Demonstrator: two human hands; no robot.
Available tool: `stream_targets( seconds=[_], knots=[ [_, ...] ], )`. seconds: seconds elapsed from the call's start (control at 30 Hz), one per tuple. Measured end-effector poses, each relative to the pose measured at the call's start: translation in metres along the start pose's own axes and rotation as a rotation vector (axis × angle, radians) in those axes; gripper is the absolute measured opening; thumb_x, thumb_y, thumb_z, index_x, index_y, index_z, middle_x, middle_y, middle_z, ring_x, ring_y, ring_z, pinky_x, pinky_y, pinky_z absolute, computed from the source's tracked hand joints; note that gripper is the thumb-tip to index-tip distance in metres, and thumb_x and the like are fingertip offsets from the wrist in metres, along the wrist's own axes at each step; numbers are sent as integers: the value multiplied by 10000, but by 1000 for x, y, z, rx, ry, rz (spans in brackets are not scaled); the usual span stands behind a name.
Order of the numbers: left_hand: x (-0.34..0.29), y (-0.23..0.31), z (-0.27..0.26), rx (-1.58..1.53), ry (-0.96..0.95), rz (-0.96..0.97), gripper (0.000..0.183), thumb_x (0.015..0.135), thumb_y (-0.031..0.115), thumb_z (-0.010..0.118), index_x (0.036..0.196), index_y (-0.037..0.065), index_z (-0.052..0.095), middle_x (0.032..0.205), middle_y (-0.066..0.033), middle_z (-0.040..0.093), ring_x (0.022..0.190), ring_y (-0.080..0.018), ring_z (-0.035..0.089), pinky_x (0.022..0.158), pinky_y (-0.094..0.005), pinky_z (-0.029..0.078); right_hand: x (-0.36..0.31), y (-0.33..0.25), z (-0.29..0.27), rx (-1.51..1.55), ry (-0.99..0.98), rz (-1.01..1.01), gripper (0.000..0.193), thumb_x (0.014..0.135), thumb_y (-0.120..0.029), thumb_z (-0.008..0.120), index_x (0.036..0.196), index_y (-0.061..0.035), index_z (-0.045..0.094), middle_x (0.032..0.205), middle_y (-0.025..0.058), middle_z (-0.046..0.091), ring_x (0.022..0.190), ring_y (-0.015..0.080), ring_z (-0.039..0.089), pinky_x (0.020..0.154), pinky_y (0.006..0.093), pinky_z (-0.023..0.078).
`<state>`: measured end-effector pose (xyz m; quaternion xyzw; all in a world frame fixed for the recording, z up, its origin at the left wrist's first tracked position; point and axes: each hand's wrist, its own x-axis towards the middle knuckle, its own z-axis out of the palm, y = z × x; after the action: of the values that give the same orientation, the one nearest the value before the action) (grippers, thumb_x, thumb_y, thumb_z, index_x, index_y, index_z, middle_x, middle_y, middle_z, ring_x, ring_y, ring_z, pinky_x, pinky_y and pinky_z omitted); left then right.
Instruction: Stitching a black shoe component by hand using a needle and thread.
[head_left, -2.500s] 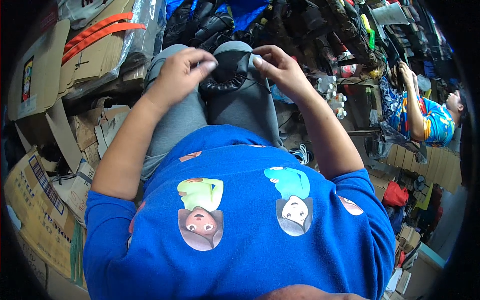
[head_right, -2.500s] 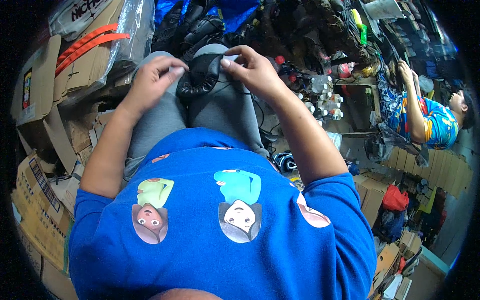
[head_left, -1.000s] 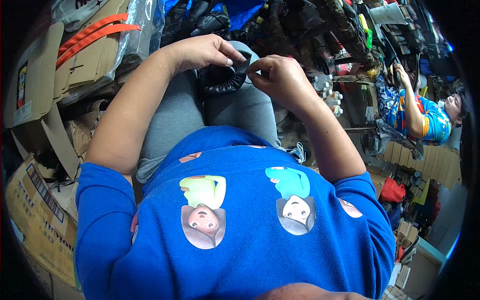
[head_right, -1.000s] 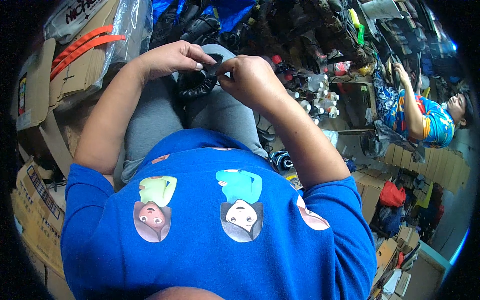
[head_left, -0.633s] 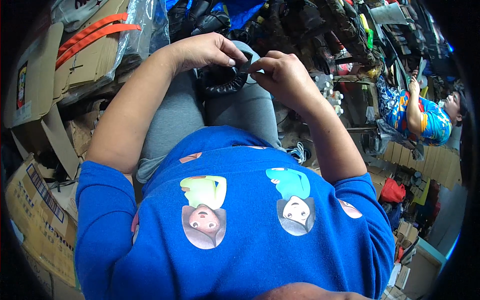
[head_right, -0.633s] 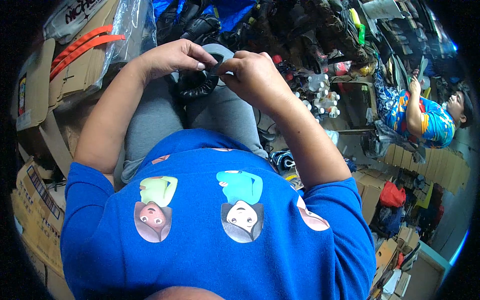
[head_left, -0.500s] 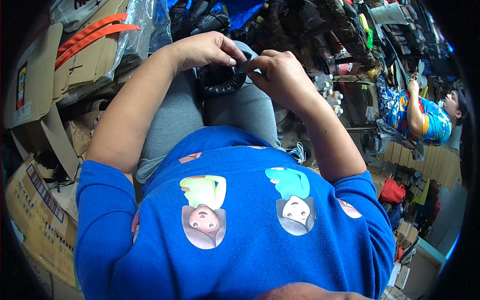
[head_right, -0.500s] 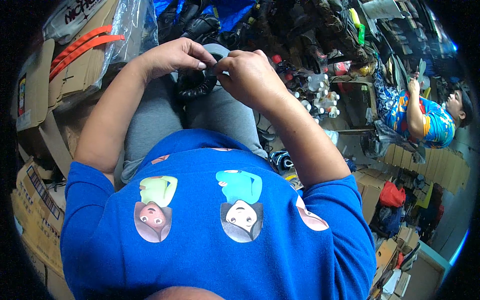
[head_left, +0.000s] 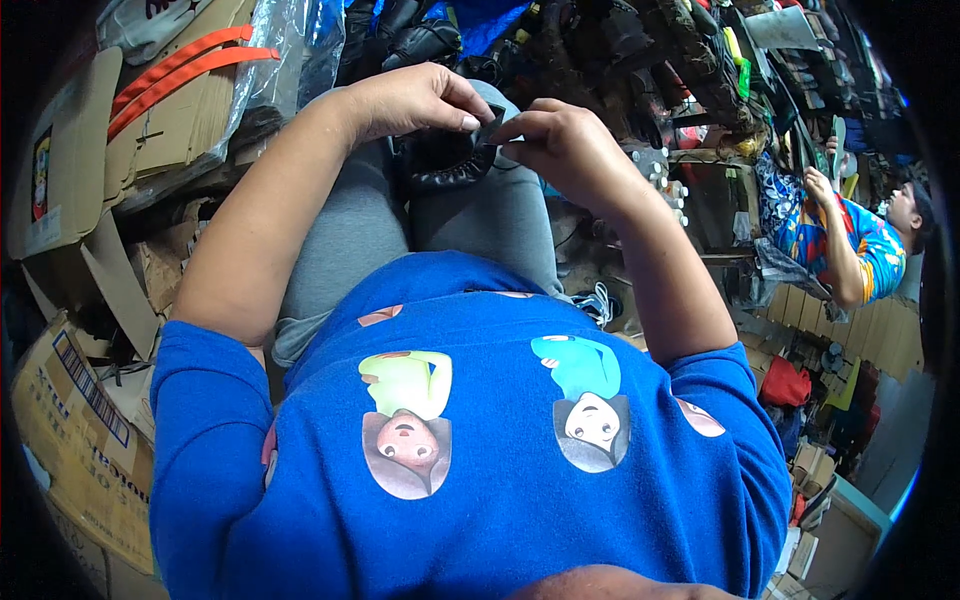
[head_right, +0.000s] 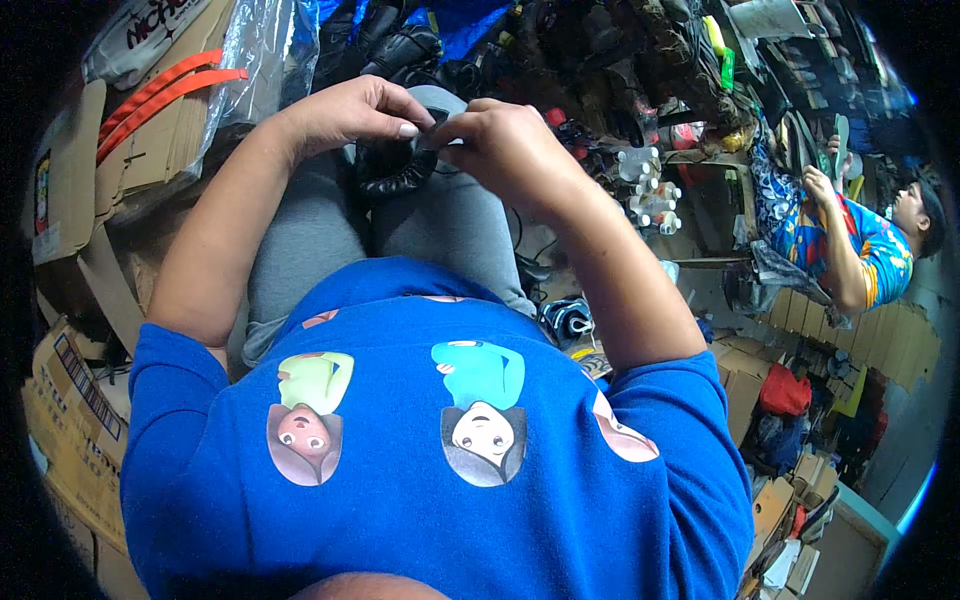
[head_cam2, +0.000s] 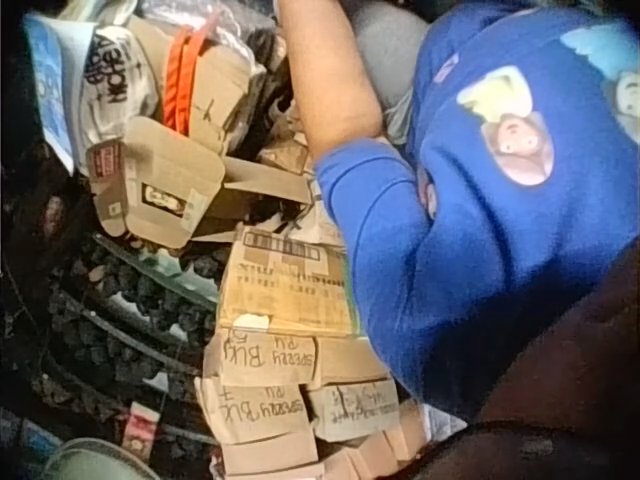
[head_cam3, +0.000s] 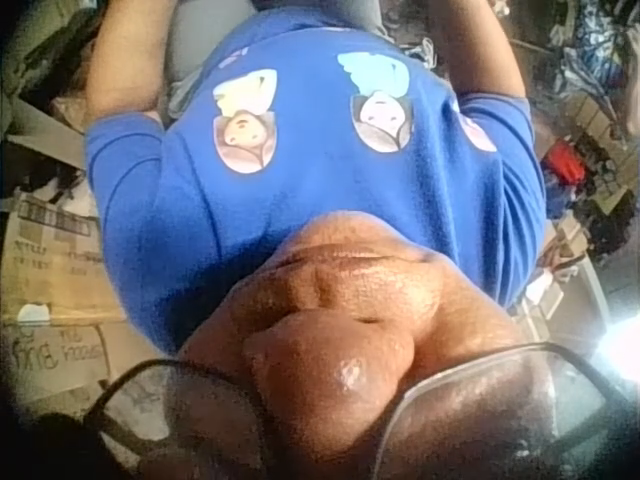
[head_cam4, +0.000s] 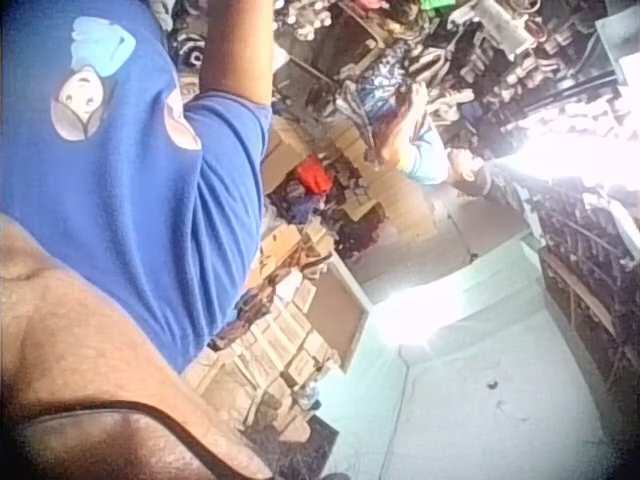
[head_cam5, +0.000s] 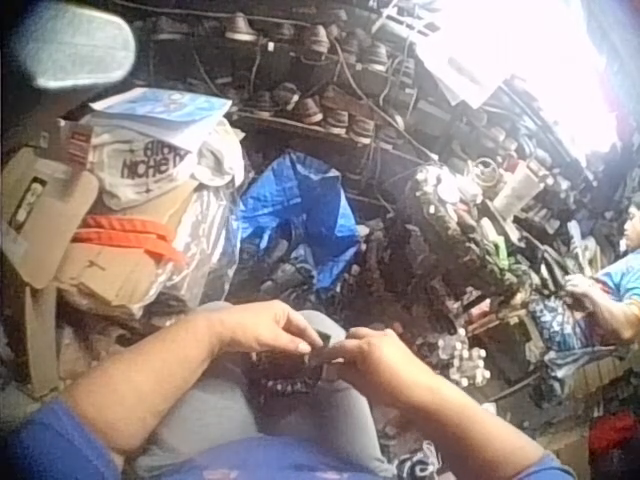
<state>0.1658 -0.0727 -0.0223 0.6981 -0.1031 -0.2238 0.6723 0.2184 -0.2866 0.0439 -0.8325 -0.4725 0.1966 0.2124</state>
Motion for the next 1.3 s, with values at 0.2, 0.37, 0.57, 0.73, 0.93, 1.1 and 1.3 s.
stream_targets(
  seconds=[0.2, 0.37, 0.57, 0.73, 0.93, 1.1, 1.3],
  knots=[
    [5, -1, -3, 99, -71, 26, 356, 790, 126, 653, 1121, 1, 617, 1051, -68, 636, 1023, -140, 558, 966, -299, 392, 1, 44, 7, 485, -212, 160, 197, 835, -69, 626, 1020, -93, 688, 938, 12, 590, 938, 117, 552, 835, 275, 430],
    [10, -3, -1, 151, -59, 34, 345, 779, 105, 655, 1110, 14, 626, 1044, -65, 636, 1012, -139, 559, 956, -298, 400, 5, 66, 17, 763, -272, 164, 206, 851, -88, 623, 1050, -67, 670, 974, -4, 650, 906, 80, 554, 795, 245, 443],
    [10, -6, 0, 152, -31, 75, 329, 767, 96, 658, 1086, 17, 637, 999, -58, 646, 981, -133, 568, 937, -292, 413, 7, 69, 27, 833, -243, 179, 207, 842, -103, 645, 1044, -66, 669, 960, -11, 656, 869, 72, 561, 789, 224, 437],
    [8, -2, 3, 239, 28, 49, 313, 751, 90, 666, 1054, 13, 646, 948, -63, 661, 956, -138, 580, 925, -291, 418, 3, 51, 35, 920, -154, 257, 177, 790, -116, 713, 951, -47, 683, 870, -6, 629, 820, 65, 558, 720, 225, 456],
    [-26, -6, -1, 558, 400, 272, 216, 836, 57, 490, 1021, 35, 601, 936, -76, 484, 816, -151, 511, 754, -283, 436, -4, 24, 17, 532, -19, 92, 166, 808, -85, 679, 970, -47, 681, 884, 15, 596, 828, 93, 573, 752, 239, 458],
    [-57, -2, 40, 589, 559, 152, 253, 843, -15, 461, 1030, 54, 616, 893, -79, 472, 775, -176, 500, 721, -284, 433, -12, 24, 17, 452, -33, 99, 199, 805, -72, 645, 995, -105, 693, 832, 48, 560, 828, 144, 575, 748, 285, 463],
    [-66, -6, 69, 619, 739, 96, 142, 754, 19, 634, 883, 48, 687, 748, -92, 553, 663, -222, 560, 666, -325, 445, -30, 2, 36, -81, 200, -12, 287, 768, -101, 644, 1047, -165, 675, 790, 65, 536, 784, 237, 558, 755, 378, 410]
  ],
)
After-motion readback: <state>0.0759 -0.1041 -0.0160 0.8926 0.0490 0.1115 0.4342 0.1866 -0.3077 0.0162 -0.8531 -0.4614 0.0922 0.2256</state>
